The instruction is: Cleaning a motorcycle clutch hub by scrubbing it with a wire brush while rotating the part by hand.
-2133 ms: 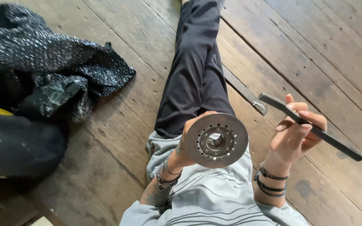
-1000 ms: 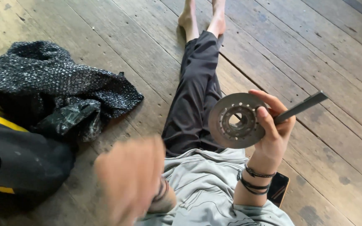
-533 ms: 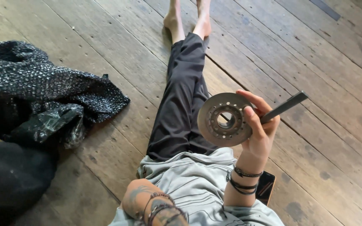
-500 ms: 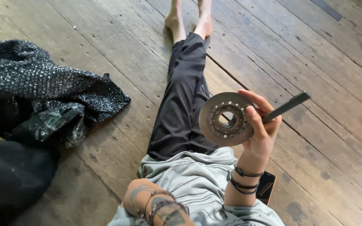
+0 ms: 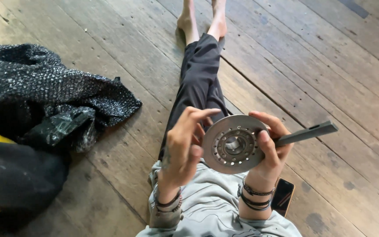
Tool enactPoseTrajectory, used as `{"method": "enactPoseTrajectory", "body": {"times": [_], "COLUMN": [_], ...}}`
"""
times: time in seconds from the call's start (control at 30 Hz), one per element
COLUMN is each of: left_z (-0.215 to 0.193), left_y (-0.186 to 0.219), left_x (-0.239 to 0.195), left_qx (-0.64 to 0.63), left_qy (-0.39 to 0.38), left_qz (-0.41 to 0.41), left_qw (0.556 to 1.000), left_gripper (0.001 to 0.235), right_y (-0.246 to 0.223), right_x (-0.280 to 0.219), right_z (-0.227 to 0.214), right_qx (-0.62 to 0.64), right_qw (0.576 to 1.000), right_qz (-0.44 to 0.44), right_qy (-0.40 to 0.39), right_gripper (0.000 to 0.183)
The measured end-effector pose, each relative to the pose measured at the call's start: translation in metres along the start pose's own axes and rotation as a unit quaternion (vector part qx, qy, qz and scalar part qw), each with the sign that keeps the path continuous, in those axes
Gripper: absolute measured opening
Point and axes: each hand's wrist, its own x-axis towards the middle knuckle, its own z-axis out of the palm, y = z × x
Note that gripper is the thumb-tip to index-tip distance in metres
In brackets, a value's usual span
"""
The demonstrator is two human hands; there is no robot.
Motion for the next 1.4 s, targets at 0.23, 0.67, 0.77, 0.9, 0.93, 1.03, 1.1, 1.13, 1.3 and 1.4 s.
{"method": "enactPoseTrajectory", "body": {"times": [0.23, 0.67, 0.77, 0.9, 0.93, 1.03, 1.1, 1.13, 1.3, 1.4], "left_z": [-0.002, 0.0, 0.0, -0.001, 0.0, 0.007, 0.008, 0.009, 0.009, 0.009], "left_y": [0.031, 0.033, 0.03, 0.036, 0.039, 0.038, 0.037, 0.036, 0.038, 0.039], "left_x": [0.002, 0.007, 0.006, 0.007, 0.008, 0.006, 0.004, 0.004, 0.005, 0.007], "left_qx": [-0.09, -0.12, -0.142, -0.127, -0.115, -0.104, -0.108, -0.115, -0.104, -0.079], "left_qy": [-0.075, -0.024, -0.033, -0.019, -0.005, 0.033, 0.039, 0.044, 0.048, 0.057], "left_qz": [-0.022, -0.029, -0.027, -0.018, -0.014, -0.021, -0.022, -0.021, -0.021, -0.019], "left_qw": [0.993, 0.992, 0.989, 0.992, 0.993, 0.994, 0.993, 0.992, 0.993, 0.995], "left_gripper": [0.039, 0.021, 0.017, 0.018, 0.018, 0.016, 0.016, 0.015, 0.015, 0.017], "right_y": [-0.029, -0.024, -0.026, -0.027, -0.028, -0.031, -0.035, -0.037, -0.031, -0.029], "right_x": [-0.007, -0.013, -0.015, -0.014, -0.014, -0.016, -0.016, -0.016, -0.015, -0.014], "right_z": [0.03, 0.014, 0.012, 0.019, 0.022, 0.018, 0.017, 0.016, 0.02, 0.023], "right_qx": [-0.045, -0.055, -0.093, -0.113, -0.111, -0.138, -0.151, -0.165, -0.17, -0.178], "right_qw": [0.999, 0.997, 0.994, 0.992, 0.992, 0.988, 0.986, 0.983, 0.982, 0.98], "right_qz": [0.02, 0.011, -0.007, -0.029, -0.038, -0.043, -0.047, -0.053, -0.06, -0.064], "right_qy": [-0.022, -0.052, -0.058, -0.056, -0.051, -0.054, -0.058, -0.06, -0.054, -0.056], "right_gripper": [0.045, 0.057, 0.054, 0.049, 0.047, 0.044, 0.044, 0.043, 0.047, 0.04]}}
